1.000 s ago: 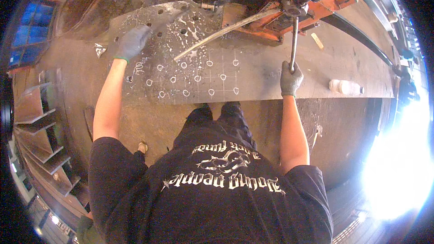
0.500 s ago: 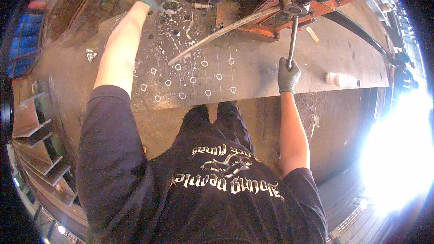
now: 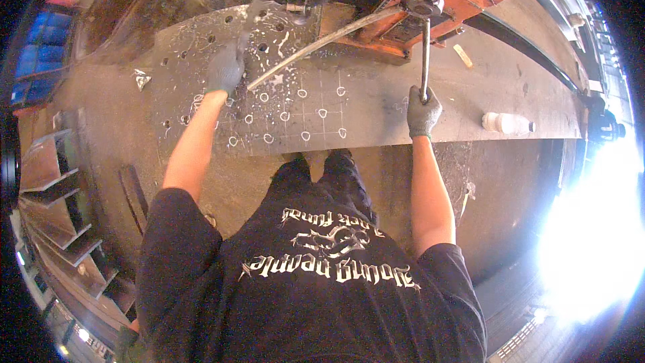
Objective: The person operates a portable drill press on a large metal plate, repeatedly applying liquid from a bottle to the drill bit area while lowering and raising the drill. The person repositions the drill press and continues drilling at marked locations on the plate.
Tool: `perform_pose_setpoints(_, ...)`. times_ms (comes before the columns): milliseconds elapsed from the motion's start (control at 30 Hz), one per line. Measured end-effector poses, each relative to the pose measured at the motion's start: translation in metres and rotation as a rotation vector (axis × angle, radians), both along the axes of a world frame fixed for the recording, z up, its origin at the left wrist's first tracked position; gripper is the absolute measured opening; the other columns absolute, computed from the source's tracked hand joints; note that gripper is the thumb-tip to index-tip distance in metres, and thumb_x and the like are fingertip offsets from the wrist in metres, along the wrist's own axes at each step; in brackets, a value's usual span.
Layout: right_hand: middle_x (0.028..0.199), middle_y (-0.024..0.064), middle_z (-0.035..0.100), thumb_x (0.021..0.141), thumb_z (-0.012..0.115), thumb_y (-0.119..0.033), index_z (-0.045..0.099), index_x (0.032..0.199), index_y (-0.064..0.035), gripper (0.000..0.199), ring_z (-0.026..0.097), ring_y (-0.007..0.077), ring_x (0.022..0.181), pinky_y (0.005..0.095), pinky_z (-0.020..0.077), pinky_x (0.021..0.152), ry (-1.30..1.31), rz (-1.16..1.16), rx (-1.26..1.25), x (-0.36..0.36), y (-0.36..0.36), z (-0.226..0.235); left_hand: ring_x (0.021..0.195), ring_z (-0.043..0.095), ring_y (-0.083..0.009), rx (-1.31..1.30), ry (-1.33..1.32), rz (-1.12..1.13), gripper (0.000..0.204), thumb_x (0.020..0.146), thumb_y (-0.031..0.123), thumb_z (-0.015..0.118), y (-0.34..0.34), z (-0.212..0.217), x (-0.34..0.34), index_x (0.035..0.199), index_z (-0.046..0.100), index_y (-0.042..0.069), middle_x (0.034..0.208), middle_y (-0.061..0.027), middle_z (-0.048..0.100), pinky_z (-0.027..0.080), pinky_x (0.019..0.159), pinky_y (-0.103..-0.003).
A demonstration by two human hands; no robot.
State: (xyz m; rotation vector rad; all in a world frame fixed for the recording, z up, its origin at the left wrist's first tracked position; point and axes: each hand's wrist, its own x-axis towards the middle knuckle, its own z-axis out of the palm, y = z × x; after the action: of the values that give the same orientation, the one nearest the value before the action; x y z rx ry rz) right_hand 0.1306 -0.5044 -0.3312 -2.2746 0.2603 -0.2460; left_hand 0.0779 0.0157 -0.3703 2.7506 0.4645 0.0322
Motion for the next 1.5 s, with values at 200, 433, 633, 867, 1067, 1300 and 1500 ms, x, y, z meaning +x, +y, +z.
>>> perform_pose_setpoints(200,0.059,0.0094,0.057,0.092,0.076,-0.032,0.073,0.087,0.0011,0.034,0.049,0.0119,0.058,0.037,0.0446,0.056,-0.007,0.029,-0.135,-0.007,0.006,0.016,0.109,0.066,-0.045,0.187,-0.003,0.349,0.041,0.099,0.04,0.066,-0.052,0.041,-0.102,0.126,0.065,0.009,0.121,-0.0229,0.068,0.053,0.093,-0.056)
perform_pose_setpoints(433,0.061,0.0164,0.057,0.091,0.074,-0.037,0.07,0.082,-0.0029,0.035,0.054,0.0193,0.054,0.0393,0.0483,0.059,0.004,0.078,-0.066,-0.006,0.009,0.027,0.143,0.043,-0.0511,-0.197,-0.043,-0.146,0.058,0.095,0.044,0.071,-0.151,0.059,-0.051,0.136,0.059,0.005,0.145,-0.0236,0.058,0.041,0.114,-0.058)
perform_pose_setpoints(633,0.066,0.021,0.062,0.089,0.073,-0.038,0.07,0.081,-0.0042,0.035,0.064,0.0353,0.058,0.0432,0.0505,0.061,-0.005,0.107,-0.061,-0.004,0.004,0.024,0.146,0.042,-0.05,0.155,-0.062,-0.284,0.064,0.094,0.051,0.063,-0.159,0.009,0.014,0.142,0.056,0.009,0.157,-0.0192,0.051,0.039,0.118,-0.059)
perform_pose_setpoints(867,0.068,0.0215,0.065,0.089,0.074,-0.039,0.072,0.082,-0.0067,0.033,0.069,0.0401,0.065,0.0461,0.0526,0.063,0.001,0.159,-0.125,0.0,-0.002,0.021,0.148,0.036,-0.0537,0.023,0.102,0.012,0.069,0.092,0.052,0.064,-0.176,0.043,0.016,0.144,0.058,0.007,0.157,-0.0253,0.049,0.034,0.12,-0.062)
perform_pose_setpoints(1067,0.067,0.0198,0.063,0.091,0.073,-0.039,0.071,0.083,-0.0064,0.034,0.063,0.0387,0.064,0.0455,0.0512,0.062,0.008,0.226,-0.064,-0.001,-0.009,0.026,0.13,0.06,-0.0417,-0.256,-0.138,0.531,0.048,0.096,0.036,0.07,-0.146,0.054,-0.091,0.135,0.067,0.009,0.139,-0.0215,0.065,0.05,0.105,-0.053)
perform_pose_setpoints(1300,0.069,0.0203,0.065,0.091,0.073,-0.039,0.072,0.084,-0.0069,0.033,0.069,0.0409,0.067,0.0464,0.0523,0.063,0.009,0.253,-0.114,0.002,-0.009,0.029,0.104,0.069,-0.0419,0.08,-0.036,0.254,0.051,0.091,0.046,0.07,-0.098,0.085,-0.111,0.129,0.071,0.011,0.116,-0.0211,0.074,0.051,0.1,-0.051)
perform_pose_setpoints(1500,0.065,0.0201,0.063,0.091,0.073,-0.039,0.072,0.085,-0.0064,0.033,0.067,0.0402,0.063,0.0451,0.0505,0.06,0.008,0.247,-0.132,0.003,-0.009,0.024,0.127,0.064,-0.0427,-0.008,-0.058,0.504,0.083,0.087,0.067,0.067,-0.187,0.047,0.004,0.143,0.061,0.006,0.136,-0.0234,0.067,0.048,0.107,-0.054)
